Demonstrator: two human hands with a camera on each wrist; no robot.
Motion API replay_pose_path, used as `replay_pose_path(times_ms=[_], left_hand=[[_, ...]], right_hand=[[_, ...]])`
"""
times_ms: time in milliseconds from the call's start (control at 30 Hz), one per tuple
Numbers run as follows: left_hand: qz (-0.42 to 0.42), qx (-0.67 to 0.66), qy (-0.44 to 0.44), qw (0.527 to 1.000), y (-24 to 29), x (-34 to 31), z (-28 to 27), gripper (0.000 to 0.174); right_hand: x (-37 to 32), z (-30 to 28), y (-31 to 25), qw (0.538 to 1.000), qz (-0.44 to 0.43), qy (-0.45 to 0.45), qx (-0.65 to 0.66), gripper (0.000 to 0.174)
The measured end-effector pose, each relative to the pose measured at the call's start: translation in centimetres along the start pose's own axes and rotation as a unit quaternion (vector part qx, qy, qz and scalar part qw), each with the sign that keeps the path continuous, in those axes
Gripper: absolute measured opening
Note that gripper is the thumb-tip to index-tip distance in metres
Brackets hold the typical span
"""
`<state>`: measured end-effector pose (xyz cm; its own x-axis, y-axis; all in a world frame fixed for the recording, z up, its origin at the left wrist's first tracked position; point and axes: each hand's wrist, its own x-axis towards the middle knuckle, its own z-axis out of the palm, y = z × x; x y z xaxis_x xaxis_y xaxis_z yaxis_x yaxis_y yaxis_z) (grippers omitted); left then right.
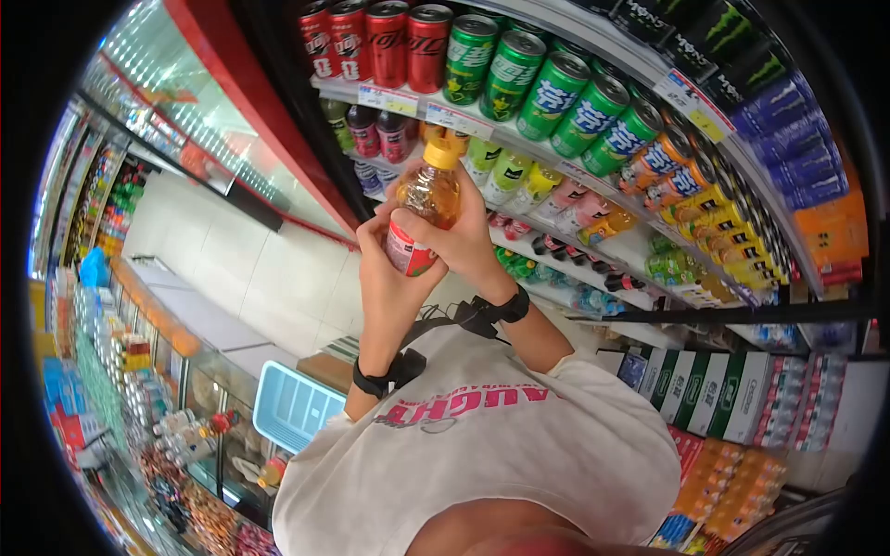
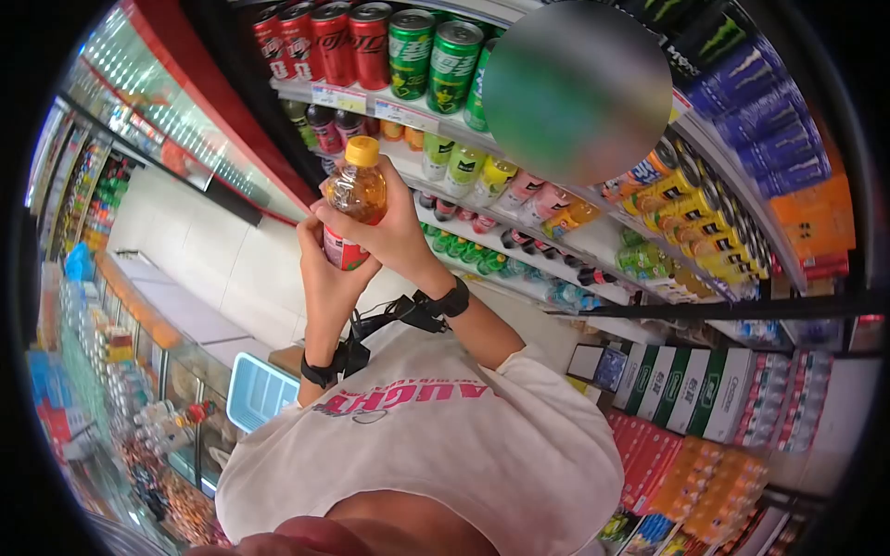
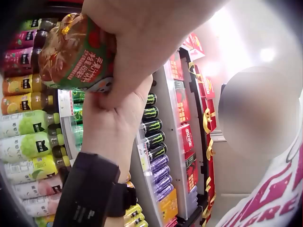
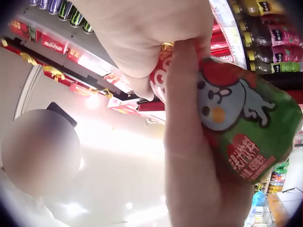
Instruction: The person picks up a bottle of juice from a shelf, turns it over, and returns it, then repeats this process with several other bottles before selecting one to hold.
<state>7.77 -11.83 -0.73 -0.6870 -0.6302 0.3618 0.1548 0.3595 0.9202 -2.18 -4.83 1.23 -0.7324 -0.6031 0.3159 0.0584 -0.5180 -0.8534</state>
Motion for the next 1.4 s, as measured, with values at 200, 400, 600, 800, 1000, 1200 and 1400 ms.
replay_pose_path(times_ms=[200,400,600,800,1000,1200,1400], left_hand=[[-0.134,-0.126,-0.226,0.956,-0.5,2.0,-3.7,0.063],[-0.233,-0.458,-0.376,0.771,-1.3,1.3,-5.3,0.088],[-0.268,-0.538,-0.364,0.711,-2.4,1.9,-5.3,0.084],[-0.326,-0.607,-0.371,0.622,-2.4,0.5,-4.0,0.09],[-0.39,-0.632,-0.287,0.605,-0.9,-1.9,-0.8,0.099],[-0.33,-0.659,-0.387,0.553,0.5,-2.9,2.7,0.107],[-0.303,-0.665,-0.388,0.561,1.7,-4.8,5.9,0.105]], right_hand=[[1.3,-0.6,-2.5,0.994,0.071,-0.076,0.028,0.042],[2.1,1.6,-2.5,0.974,0.082,-0.136,0.161,0.029],[2.0,2.9,-3.3,0.99,0.072,-0.069,0.098,0.027],[1.5,1.5,-3.7,0.988,0.06,-0.06,0.128,0.027],[0.5,-0.5,-6.7,0.984,0.049,-0.101,0.142,0.026],[-0.7,-3.2,-8.2,0.983,0.021,-0.117,0.142,0.025],[-2.1,-5.9,-10.1,0.98,0.007,-0.131,0.147,0.022]])
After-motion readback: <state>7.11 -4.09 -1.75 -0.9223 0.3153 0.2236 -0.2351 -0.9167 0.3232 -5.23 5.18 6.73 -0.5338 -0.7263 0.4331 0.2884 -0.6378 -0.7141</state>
